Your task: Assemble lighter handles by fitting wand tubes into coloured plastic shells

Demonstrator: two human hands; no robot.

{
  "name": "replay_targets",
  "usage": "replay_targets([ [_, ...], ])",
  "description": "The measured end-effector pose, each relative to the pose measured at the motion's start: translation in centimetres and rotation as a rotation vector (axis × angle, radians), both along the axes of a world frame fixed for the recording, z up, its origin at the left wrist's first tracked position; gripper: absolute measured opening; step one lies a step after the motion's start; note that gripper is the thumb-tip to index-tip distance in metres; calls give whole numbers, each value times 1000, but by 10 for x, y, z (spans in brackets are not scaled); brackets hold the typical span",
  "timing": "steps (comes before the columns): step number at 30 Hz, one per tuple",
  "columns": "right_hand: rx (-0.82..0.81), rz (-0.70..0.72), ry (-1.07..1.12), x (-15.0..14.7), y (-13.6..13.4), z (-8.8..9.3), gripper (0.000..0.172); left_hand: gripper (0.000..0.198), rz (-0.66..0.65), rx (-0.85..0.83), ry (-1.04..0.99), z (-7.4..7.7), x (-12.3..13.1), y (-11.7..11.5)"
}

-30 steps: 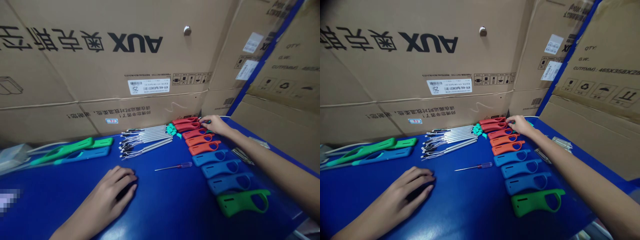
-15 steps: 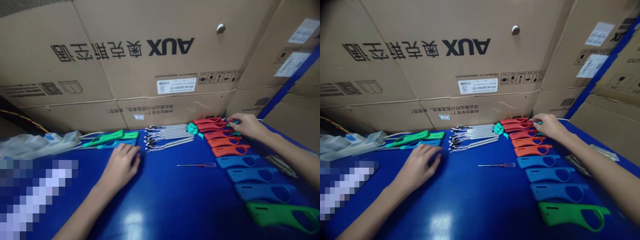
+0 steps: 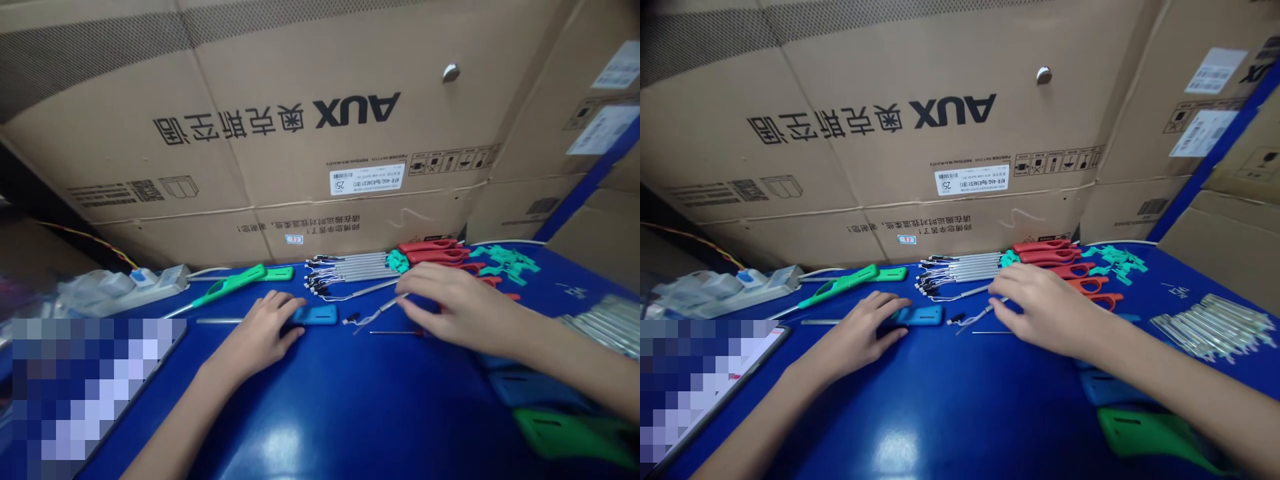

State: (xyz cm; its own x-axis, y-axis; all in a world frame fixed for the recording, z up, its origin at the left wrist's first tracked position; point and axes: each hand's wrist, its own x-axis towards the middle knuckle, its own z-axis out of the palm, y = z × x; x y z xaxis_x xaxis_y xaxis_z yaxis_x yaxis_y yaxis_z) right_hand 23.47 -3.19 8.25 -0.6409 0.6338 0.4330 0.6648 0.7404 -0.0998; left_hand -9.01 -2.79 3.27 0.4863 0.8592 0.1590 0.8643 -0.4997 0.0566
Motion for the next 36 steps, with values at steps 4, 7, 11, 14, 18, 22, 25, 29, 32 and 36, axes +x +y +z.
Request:
replay_targets([
  [4,-178,34,-90,-10,-16,-8,18,35,32,-109,-3,7,-9,-2],
  [7,-310,3,-219,-12,-17,-17,20,18,31,-197,-11,6,-18,2],
  [11,-459,-30,-315,-10,-6,-29,23,19,49,-224,-40,6,-26,9],
  [14,-518,-17,-242,-10,5,-36,14,25,81,-212,-74,15,-32,11],
  [18,-506,7,-190,-19,25,-41,13,27,54,-270,-144,33,-26,-6],
  [22,-491,21,-149,-37,51,-43,12,16,-126,-541,-179,41,3,-35],
  [25,-470,52,-134,-53,67,-44,23,27,-178,-594,-158,37,25,-49],
  [29,-399,80,-126,-62,72,-42,25,24,-231,-593,-166,26,37,-49],
  [32,-329,41,-140,-55,68,-41,20,20,-256,-508,-225,14,37,-43],
  [36,-267,-38,-181,-42,67,-46,15,21,-325,-326,-257,-3,38,-37],
])
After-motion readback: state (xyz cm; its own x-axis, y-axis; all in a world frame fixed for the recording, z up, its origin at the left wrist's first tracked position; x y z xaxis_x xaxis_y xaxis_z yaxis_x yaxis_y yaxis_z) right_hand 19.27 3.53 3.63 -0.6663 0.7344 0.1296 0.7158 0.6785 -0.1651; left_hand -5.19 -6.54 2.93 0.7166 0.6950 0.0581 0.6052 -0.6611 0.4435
